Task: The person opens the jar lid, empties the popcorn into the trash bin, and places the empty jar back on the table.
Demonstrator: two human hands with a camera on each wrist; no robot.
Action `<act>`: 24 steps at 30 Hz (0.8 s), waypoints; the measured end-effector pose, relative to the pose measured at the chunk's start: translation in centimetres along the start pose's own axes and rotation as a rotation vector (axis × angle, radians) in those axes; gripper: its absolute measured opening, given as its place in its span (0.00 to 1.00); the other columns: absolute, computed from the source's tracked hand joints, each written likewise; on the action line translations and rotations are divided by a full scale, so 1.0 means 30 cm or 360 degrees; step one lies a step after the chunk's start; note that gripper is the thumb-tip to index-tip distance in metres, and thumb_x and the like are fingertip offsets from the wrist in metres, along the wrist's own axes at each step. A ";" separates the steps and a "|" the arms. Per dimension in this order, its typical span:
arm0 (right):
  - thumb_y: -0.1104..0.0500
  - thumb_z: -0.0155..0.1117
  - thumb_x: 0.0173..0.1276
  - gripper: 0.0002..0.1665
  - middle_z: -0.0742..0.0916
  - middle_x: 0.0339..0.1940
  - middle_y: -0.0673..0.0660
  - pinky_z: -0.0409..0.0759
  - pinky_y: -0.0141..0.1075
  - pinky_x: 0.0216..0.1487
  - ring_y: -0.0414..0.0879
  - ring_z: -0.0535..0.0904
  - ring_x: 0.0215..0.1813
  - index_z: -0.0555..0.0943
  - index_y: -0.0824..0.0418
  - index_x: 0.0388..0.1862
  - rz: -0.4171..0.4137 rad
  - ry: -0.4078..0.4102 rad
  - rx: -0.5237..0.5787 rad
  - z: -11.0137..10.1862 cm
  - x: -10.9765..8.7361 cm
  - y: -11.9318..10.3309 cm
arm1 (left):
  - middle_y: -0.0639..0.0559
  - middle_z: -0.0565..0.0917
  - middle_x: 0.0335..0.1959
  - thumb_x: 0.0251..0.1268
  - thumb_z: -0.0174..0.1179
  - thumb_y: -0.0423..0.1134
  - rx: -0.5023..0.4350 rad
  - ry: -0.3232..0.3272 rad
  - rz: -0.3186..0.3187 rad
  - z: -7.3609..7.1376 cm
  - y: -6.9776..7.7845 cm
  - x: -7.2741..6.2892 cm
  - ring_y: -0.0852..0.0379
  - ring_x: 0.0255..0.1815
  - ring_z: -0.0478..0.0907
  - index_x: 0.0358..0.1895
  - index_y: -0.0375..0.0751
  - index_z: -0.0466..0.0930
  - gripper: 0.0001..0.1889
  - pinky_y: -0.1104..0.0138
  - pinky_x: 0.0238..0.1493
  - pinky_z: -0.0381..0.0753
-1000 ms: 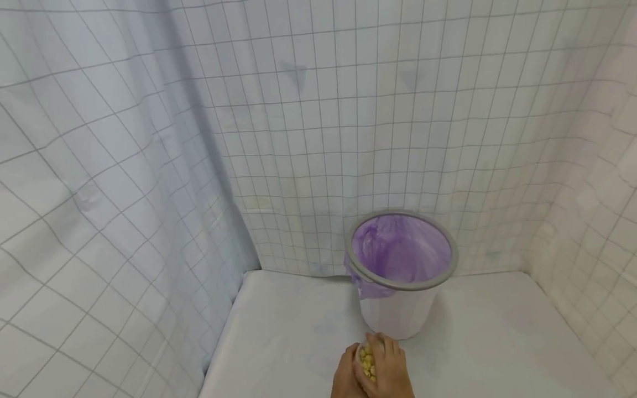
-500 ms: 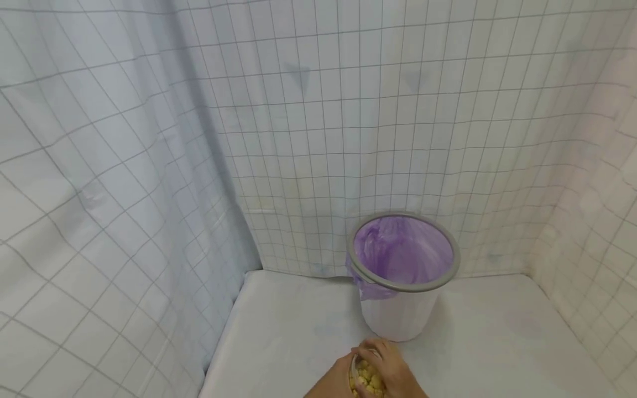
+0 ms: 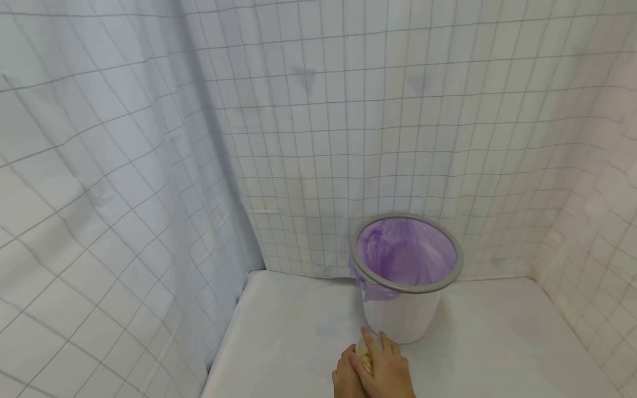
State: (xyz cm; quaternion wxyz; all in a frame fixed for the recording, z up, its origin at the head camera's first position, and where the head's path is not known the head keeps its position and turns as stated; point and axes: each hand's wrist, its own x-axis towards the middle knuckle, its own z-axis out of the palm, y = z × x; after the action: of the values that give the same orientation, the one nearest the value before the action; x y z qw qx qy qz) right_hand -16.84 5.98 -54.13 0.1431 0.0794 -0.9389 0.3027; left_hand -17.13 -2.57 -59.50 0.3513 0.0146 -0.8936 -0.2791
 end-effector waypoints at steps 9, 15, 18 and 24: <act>0.46 0.73 0.65 0.28 0.87 0.53 0.54 0.87 0.50 0.44 0.50 0.84 0.52 0.83 0.46 0.64 -0.0877 0.0479 0.0046 0.041 0.028 0.095 | 0.53 0.88 0.46 0.51 0.77 0.43 -0.0837 -0.1075 -0.0045 -0.110 -0.101 0.113 0.61 0.38 0.87 0.63 0.38 0.75 0.35 0.69 0.40 0.87; 0.33 0.47 0.81 0.37 0.79 0.69 0.55 0.86 0.45 0.53 0.48 0.79 0.65 0.75 0.55 0.74 -0.1463 0.0092 0.0160 -0.011 0.046 0.143 | 0.51 0.84 0.62 0.64 0.72 0.52 -0.1956 -0.2244 0.0098 -0.145 -0.232 0.218 0.61 0.55 0.85 0.73 0.39 0.69 0.39 0.63 0.60 0.86; 0.32 0.50 0.79 0.40 0.75 0.74 0.58 0.86 0.50 0.54 0.53 0.78 0.68 0.69 0.54 0.79 -0.1287 -0.0014 0.0119 -0.036 0.031 0.138 | 0.56 0.83 0.63 0.62 0.74 0.51 -0.1851 -0.2157 0.0057 -0.152 -0.237 0.219 0.62 0.57 0.84 0.74 0.46 0.67 0.40 0.67 0.61 0.85; 0.34 0.63 0.71 0.46 0.77 0.71 0.71 0.81 0.68 0.56 0.70 0.77 0.67 0.64 0.51 0.82 -0.0230 -0.0266 0.0152 -0.079 0.006 0.042 | 0.51 0.85 0.52 0.42 0.82 0.48 -0.0732 -0.1075 -0.0134 -0.126 -0.096 0.113 0.58 0.47 0.84 0.64 0.40 0.73 0.42 0.58 0.47 0.87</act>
State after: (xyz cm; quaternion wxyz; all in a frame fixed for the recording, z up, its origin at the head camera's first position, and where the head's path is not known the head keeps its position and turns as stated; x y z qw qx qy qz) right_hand -16.79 8.38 -52.92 0.0818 0.1787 -0.9239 0.3283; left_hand -17.77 -7.59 -56.61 0.0205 -0.1203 -0.8716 -0.4748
